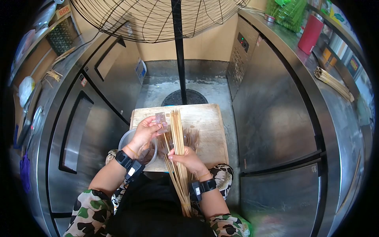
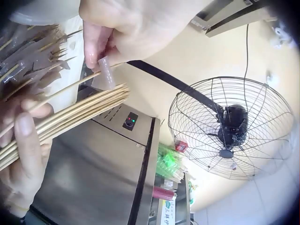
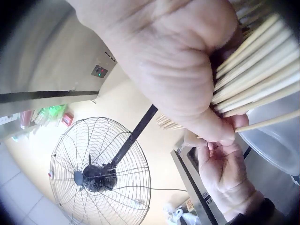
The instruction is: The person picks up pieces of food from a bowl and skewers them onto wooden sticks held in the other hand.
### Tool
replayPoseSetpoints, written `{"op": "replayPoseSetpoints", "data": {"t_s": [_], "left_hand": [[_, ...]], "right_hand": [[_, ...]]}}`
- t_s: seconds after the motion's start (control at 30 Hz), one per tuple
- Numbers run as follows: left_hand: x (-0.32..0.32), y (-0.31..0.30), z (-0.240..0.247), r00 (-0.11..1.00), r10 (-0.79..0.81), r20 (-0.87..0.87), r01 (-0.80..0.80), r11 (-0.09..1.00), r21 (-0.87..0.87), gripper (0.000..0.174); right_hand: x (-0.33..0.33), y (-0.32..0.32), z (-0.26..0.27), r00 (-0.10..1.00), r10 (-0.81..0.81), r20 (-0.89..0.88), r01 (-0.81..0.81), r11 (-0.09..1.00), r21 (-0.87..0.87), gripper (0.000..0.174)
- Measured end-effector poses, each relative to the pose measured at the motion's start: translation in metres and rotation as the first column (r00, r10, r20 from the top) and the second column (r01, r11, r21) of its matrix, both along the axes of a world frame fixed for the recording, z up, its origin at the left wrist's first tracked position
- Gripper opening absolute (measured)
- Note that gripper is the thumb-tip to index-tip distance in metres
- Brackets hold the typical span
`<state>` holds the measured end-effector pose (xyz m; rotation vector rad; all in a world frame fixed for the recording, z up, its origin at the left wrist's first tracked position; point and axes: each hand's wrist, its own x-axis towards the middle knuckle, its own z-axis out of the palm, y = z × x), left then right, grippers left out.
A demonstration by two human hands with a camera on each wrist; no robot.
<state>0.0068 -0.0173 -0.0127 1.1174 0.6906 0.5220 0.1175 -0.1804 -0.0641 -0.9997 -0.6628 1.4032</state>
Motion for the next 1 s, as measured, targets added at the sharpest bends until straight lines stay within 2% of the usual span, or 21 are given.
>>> {"op": "replayPoseSetpoints", "data": {"t_s": [0.13,0.23,0.37,0.47,0.5,0.6,0.73,0.77,0.87,0.97,1.0], "left_hand": [[0.000,-0.001,0.000,0.999,0.032,0.015,-0.034,0.993,0.114,0.031],[0.004,-0.011,-0.011,0.998,0.048,0.046,-0.060,0.943,0.328,0.041],[0.000,-0.032,-0.010,0.995,0.040,-0.094,0.015,0.851,0.524,0.055],[-0.002,-0.038,-0.020,0.999,0.030,0.016,-0.033,0.926,0.377,0.063],[-0.002,-0.040,-0.018,0.990,0.036,0.138,-0.057,0.986,0.155,0.071],[-0.007,-0.044,-0.021,0.992,-0.044,0.114,0.025,0.987,0.161,0.075],[-0.004,-0.045,-0.029,1.000,-0.006,-0.019,0.013,0.919,0.394,0.072],[-0.003,-0.046,-0.030,0.996,0.056,-0.065,-0.017,0.871,0.492,0.067],[-0.005,-0.054,-0.006,0.956,0.107,-0.274,0.155,0.609,0.778,0.059],[-0.014,-0.068,0.004,0.904,-0.018,-0.426,0.414,0.277,0.867,0.050],[-0.016,-0.074,-0.001,0.918,-0.003,-0.397,0.385,0.247,0.889,0.043]], "right_hand": [[-0.001,0.000,0.001,1.000,-0.001,-0.018,0.000,1.000,-0.009,0.010],[-0.001,0.000,0.000,1.000,-0.017,-0.026,0.017,1.000,-0.001,0.009],[0.001,-0.001,-0.003,0.998,-0.055,-0.002,0.055,0.998,-0.003,0.009],[0.001,-0.004,0.000,0.994,-0.105,-0.028,0.105,0.994,0.005,0.008],[0.001,-0.005,-0.001,0.992,-0.120,-0.029,0.120,0.993,-0.003,0.008],[0.001,-0.005,-0.007,0.987,-0.156,-0.026,0.155,0.988,-0.018,0.009],[0.000,-0.006,-0.009,0.984,-0.177,-0.015,0.177,0.984,-0.024,0.011],[0.000,-0.007,-0.011,0.983,-0.184,-0.016,0.184,0.982,-0.035,0.011],[0.002,-0.008,-0.016,0.978,-0.207,0.009,0.207,0.978,-0.029,0.009],[0.004,-0.008,-0.025,0.973,-0.231,0.023,0.231,0.973,-0.018,0.008],[0.005,-0.008,-0.028,0.971,-0.237,0.025,0.238,0.971,-0.018,0.008]]}}
